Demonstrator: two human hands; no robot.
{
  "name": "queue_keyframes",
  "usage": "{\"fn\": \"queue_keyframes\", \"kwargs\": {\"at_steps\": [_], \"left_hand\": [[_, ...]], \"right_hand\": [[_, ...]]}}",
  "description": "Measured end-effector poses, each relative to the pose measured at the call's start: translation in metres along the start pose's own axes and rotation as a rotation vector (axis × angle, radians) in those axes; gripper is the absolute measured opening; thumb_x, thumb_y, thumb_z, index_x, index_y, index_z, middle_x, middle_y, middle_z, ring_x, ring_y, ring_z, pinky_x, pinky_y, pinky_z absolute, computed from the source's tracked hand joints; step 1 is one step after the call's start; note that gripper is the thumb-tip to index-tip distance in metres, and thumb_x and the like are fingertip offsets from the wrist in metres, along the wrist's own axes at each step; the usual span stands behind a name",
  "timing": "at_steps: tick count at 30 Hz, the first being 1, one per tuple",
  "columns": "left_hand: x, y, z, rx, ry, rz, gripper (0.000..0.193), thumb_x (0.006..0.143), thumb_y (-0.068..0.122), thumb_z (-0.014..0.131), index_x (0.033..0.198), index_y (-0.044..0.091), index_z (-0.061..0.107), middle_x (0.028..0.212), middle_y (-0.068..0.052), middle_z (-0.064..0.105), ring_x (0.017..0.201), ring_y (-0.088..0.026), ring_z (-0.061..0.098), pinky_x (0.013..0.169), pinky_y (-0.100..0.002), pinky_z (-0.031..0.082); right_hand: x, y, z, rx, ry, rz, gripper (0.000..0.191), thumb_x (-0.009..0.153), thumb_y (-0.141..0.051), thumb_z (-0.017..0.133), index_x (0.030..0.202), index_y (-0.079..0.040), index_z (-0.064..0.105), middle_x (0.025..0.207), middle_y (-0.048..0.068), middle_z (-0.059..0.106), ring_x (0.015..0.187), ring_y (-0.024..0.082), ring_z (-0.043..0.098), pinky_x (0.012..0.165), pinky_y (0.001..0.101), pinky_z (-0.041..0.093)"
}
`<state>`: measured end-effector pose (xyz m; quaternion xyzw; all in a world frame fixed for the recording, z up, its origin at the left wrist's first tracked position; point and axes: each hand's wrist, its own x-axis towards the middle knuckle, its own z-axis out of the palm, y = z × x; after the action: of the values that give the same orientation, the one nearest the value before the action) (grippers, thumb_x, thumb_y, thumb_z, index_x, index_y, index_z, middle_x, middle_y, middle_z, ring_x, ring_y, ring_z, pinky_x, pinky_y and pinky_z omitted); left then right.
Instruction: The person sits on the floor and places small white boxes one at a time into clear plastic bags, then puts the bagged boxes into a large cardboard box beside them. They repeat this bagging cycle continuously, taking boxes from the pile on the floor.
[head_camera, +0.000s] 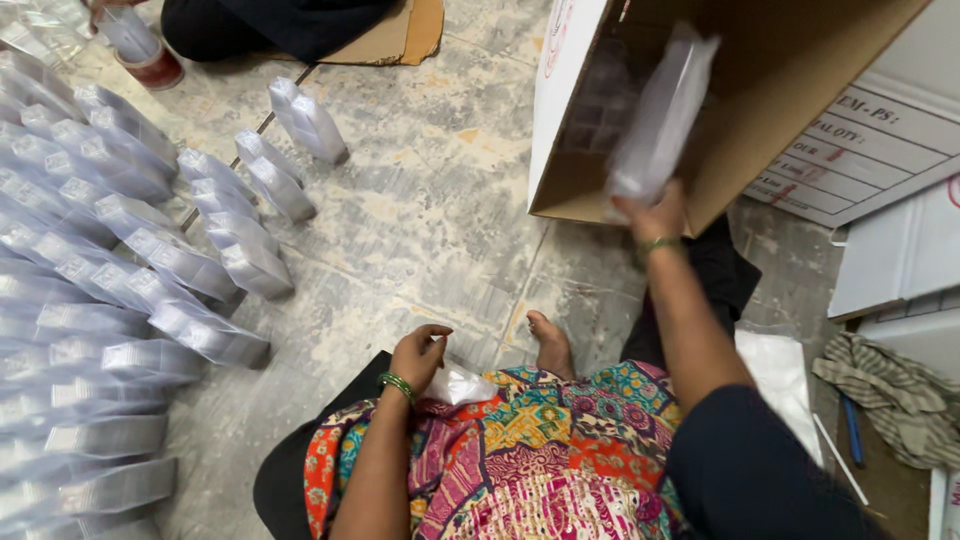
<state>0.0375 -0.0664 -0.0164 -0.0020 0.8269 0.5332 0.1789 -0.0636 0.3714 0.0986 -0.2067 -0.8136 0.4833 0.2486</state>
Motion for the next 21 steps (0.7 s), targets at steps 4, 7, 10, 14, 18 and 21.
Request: {"fn": "queue_keyframes", "kwargs": {"at_steps": [4,7,10,14,18,21], "left_hand": [[0.007,-0.001,0.004,-0.02,-0.027,-0.003,0.025,0.092,0.018,0.062,0.112,0.009,0.074,0.069,-0.007,0.072,0.059,-0.014,0.07,0.06,-0.03,0.054],[0.011,-0.007,0.007,-0.022,-0.044,-0.052,0.025,0.092,0.018,0.062,0.112,0.009,0.075,0.068,-0.009,0.072,0.059,-0.015,0.069,0.06,-0.03,0.053],[0.01,-0.016,0.012,-0.087,-0.047,-0.09,0.025,0.092,0.018,0.062,0.111,0.006,0.074,0.071,-0.008,0.072,0.061,-0.014,0.07,0.061,-0.03,0.054],[0.008,-0.025,0.015,-0.15,-0.064,-0.159,0.025,0.092,0.016,0.06,0.11,0.003,0.074,0.072,-0.009,0.073,0.061,-0.014,0.069,0.062,-0.03,0.054],[0.008,-0.031,0.019,-0.149,-0.071,-0.214,0.024,0.093,0.017,0.063,0.108,0.002,0.074,0.072,-0.009,0.073,0.06,-0.014,0.068,0.061,-0.031,0.053],[0.011,-0.032,0.023,-0.194,-0.053,-0.206,0.023,0.092,0.018,0.064,0.105,0.001,0.074,0.073,-0.009,0.073,0.059,-0.015,0.068,0.06,-0.033,0.054]], "right_hand": [[0.065,-0.015,0.004,0.067,0.021,0.343,0.074,0.071,-0.024,0.092,0.128,0.0,0.052,0.123,0.019,0.064,0.108,0.034,0.063,0.088,0.0458,0.056],[0.106,-0.023,0.016,-0.045,0.147,0.333,0.076,0.073,-0.03,0.089,0.132,-0.002,0.051,0.129,0.02,0.06,0.114,0.035,0.058,0.094,0.047,0.051],[0.139,-0.028,0.023,-0.25,0.414,0.141,0.079,0.076,-0.036,0.087,0.137,-0.003,0.049,0.135,0.021,0.055,0.121,0.037,0.052,0.099,0.0481,0.045],[0.175,-0.047,0.036,-0.489,0.256,-0.063,0.083,0.079,-0.044,0.084,0.143,-0.005,0.048,0.143,0.022,0.05,0.129,0.04,0.045,0.106,0.0496,0.038],[0.196,-0.056,0.048,-0.761,-0.022,-0.178,0.087,0.083,-0.052,0.081,0.149,-0.007,0.046,0.151,0.023,0.044,0.137,0.042,0.037,0.113,0.051,0.031],[0.203,-0.051,0.049,-0.769,-0.106,-0.224,0.091,0.085,-0.058,0.079,0.154,-0.009,0.045,0.157,0.023,0.039,0.143,0.044,0.032,0.118,0.0521,0.026]]}}
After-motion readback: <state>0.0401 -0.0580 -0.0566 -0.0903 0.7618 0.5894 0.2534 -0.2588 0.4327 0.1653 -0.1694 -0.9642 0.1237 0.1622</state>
